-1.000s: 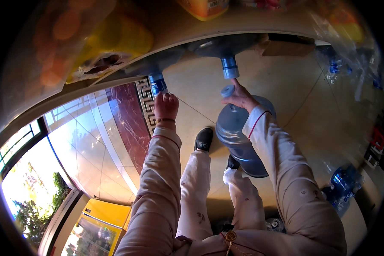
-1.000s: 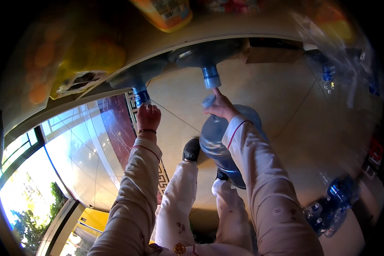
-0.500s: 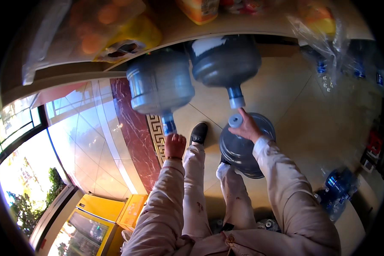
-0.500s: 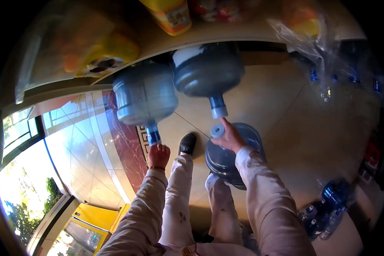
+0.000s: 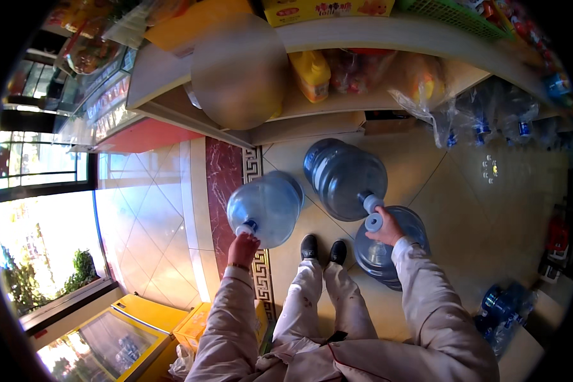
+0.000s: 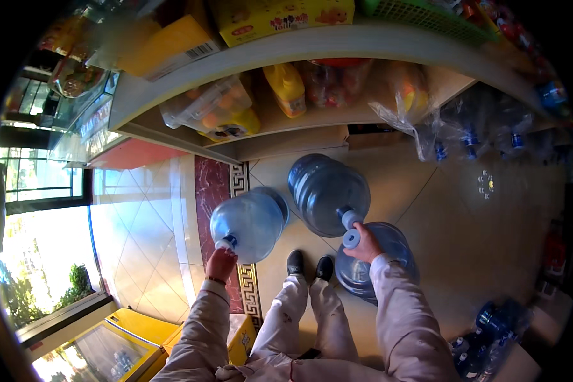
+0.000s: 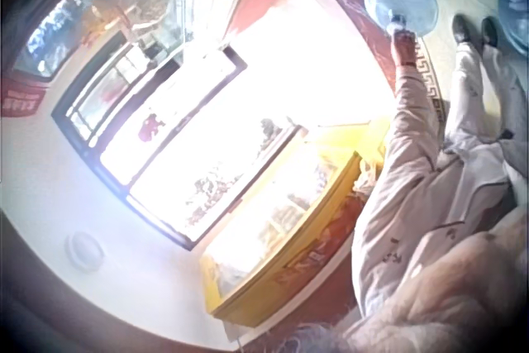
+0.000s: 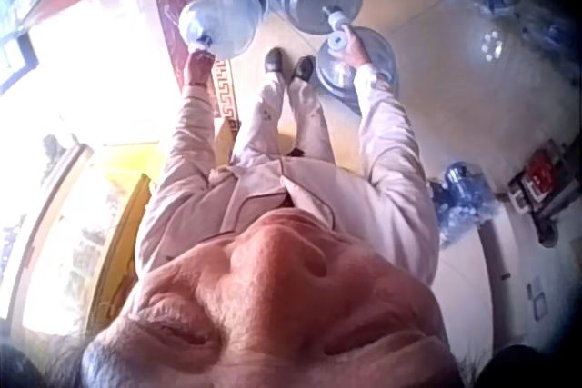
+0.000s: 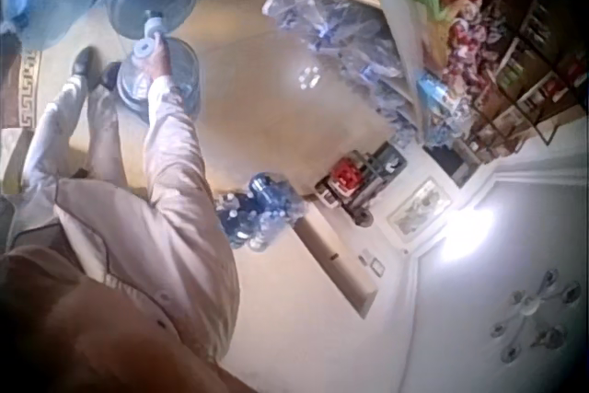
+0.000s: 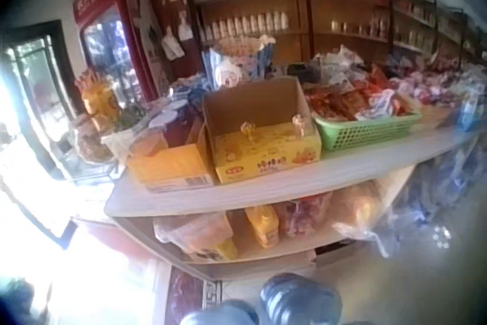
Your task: The person repeatedly carries large blue water jugs from a stack outside the store entrance into the shop. They walk through the aisles and place the jugs on the floor near other stored items. The person makes multiple trips, carrying one or two jugs at a time.
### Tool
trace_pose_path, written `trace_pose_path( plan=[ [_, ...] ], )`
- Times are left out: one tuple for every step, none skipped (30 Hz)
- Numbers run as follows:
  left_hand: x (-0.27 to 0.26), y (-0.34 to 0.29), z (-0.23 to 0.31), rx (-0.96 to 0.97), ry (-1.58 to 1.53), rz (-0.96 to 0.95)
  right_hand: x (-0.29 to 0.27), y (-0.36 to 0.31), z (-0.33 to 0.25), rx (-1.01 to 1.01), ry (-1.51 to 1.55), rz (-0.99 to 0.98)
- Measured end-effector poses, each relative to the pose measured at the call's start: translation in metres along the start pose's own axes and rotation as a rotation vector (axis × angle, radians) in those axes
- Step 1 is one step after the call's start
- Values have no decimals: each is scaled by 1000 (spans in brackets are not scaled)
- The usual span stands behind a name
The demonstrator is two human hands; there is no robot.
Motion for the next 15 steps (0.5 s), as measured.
trace_pose_path(
  plan=[
    [14, -6, -1, -54, 61, 97, -8, -3, -7, 64, -21, -32],
    [12, -8, -1, -98, 38, 124, -15, -7, -15, 129, -43, -66],
    [5, -13, -6, -146, 13, 155, -20, -13, -19, 136, -72, -80],
    [-6, -20, -14, -201, -13, 185, -25, -23, -22, 149, -102, -93],
    [-24, -30, -19, -217, -44, 192, -28, -36, -25, 162, -133, -106],
    [-40, -45, -22, -233, -1, 238, -29, -52, -26, 157, -148, -118],
    [-52, -61, -25, -243, 42, 278, -32, -64, -26, 146, -163, -128],
    [-62, -77, -25, -255, 86, 317, -33, -74, -23, 136, -178, -139],
    [-74, -98, -24, -269, 145, 377, -31, -86, -17, 75, -140, -144],
    [-96, -114, -24, -289, 128, 430, -33, -97, -19, 105, -152, -186],
    [-117, -137, -19, -297, 198, 477, -34, -105, -20, 136, -165, -228],
    [-127, -158, -16, -302, 271, 517, -34, -115, -25, 162, -176, -266],
    [-127, -173, -12, -308, 283, 528, -37, -123, -36, 164, -212, -273],
    [-127, -188, -11, -314, 291, 540, -42, -131, -40, 156, -234, -272],
    [-129, -204, -2, -303, 299, 554, -42, -136, -48, 133, -251, -275]
  ],
)
Point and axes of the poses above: each hand's wrist, its own y-axis towards the middle knuckle, its own x-axis out of the palm, z = x × y, the point moved 5 cm from there along y, towards the middle knuckle, and after that the axes turned 8 degrees about x, right-handed, at the moved point
